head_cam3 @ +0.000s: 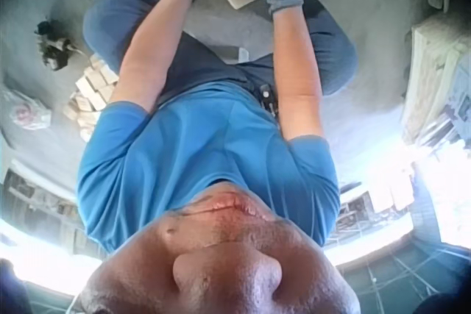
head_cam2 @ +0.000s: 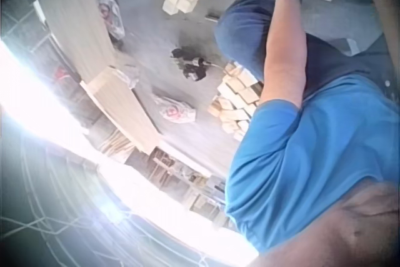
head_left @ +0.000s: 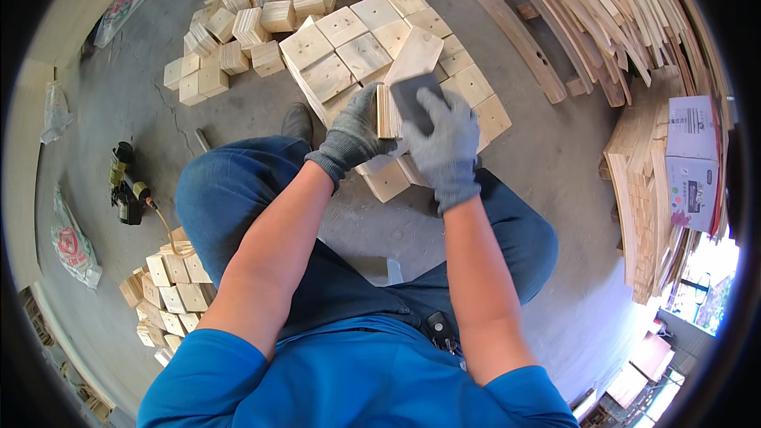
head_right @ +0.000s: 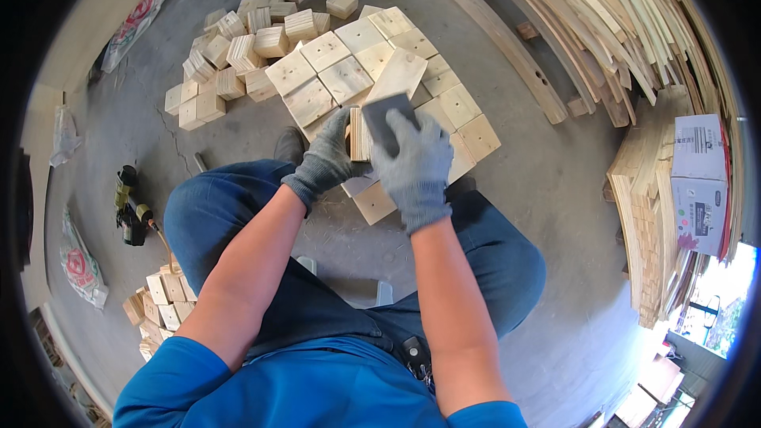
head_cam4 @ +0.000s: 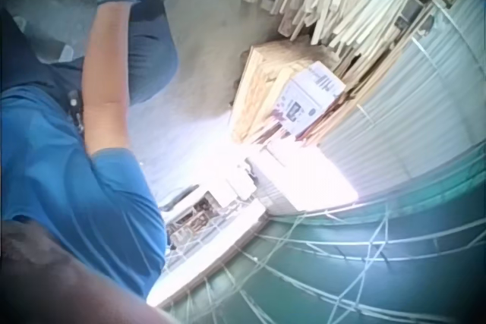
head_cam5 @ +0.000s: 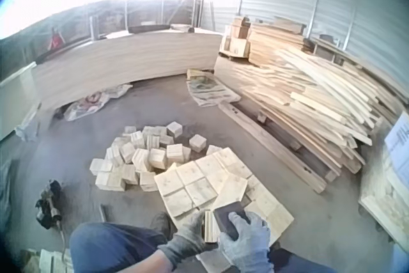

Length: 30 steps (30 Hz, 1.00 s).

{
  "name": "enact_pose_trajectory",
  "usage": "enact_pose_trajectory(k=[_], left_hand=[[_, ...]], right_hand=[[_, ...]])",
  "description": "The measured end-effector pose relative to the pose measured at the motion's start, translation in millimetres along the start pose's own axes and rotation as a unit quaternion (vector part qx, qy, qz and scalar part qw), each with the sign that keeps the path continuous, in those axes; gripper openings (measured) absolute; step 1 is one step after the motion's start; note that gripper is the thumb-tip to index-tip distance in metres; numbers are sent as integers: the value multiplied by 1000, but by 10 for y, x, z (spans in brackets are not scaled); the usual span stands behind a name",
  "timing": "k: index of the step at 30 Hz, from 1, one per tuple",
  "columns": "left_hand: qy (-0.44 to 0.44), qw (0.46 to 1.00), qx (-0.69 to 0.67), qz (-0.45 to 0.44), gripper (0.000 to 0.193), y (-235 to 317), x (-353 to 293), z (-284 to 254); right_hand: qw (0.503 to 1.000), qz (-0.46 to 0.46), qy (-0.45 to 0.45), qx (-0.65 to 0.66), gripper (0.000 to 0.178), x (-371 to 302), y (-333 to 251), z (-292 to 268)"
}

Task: The person sits on the floor and sands small wooden blocks using a sanding block. They pick up each block, sand its surfaces, and place it back into a pile. The person repeats this process for multiple blocks.

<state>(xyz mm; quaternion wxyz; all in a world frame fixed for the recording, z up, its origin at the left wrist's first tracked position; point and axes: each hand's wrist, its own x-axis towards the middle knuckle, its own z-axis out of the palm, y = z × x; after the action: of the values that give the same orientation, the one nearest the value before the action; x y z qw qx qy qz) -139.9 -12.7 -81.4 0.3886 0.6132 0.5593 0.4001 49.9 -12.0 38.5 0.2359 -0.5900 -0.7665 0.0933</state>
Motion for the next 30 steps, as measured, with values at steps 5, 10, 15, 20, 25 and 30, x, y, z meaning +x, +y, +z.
enact_pose_trajectory(k=[5,10,15,20,25,30], left_hand=[[-18,1000,-23,-6,114,-11,63,7],[12,1000,-18,12,108,87,-2,13],[-17,999,-11,-32,110,305,30,-69],[-14,999,-29,-26,114,183,29,-7],[-9,999,-38,-22,116,89,23,47],[3,1000,-19,-5,116,103,-17,36]], right_hand=[[991,64,-18,117,63,624,275,182],[918,197,-46,341,70,283,430,215],[870,251,-32,424,63,-505,281,-34],[750,323,-2,578,58,-856,384,117],[736,316,-16,599,54,-320,336,137],[758,254,10,601,52,343,332,156]])
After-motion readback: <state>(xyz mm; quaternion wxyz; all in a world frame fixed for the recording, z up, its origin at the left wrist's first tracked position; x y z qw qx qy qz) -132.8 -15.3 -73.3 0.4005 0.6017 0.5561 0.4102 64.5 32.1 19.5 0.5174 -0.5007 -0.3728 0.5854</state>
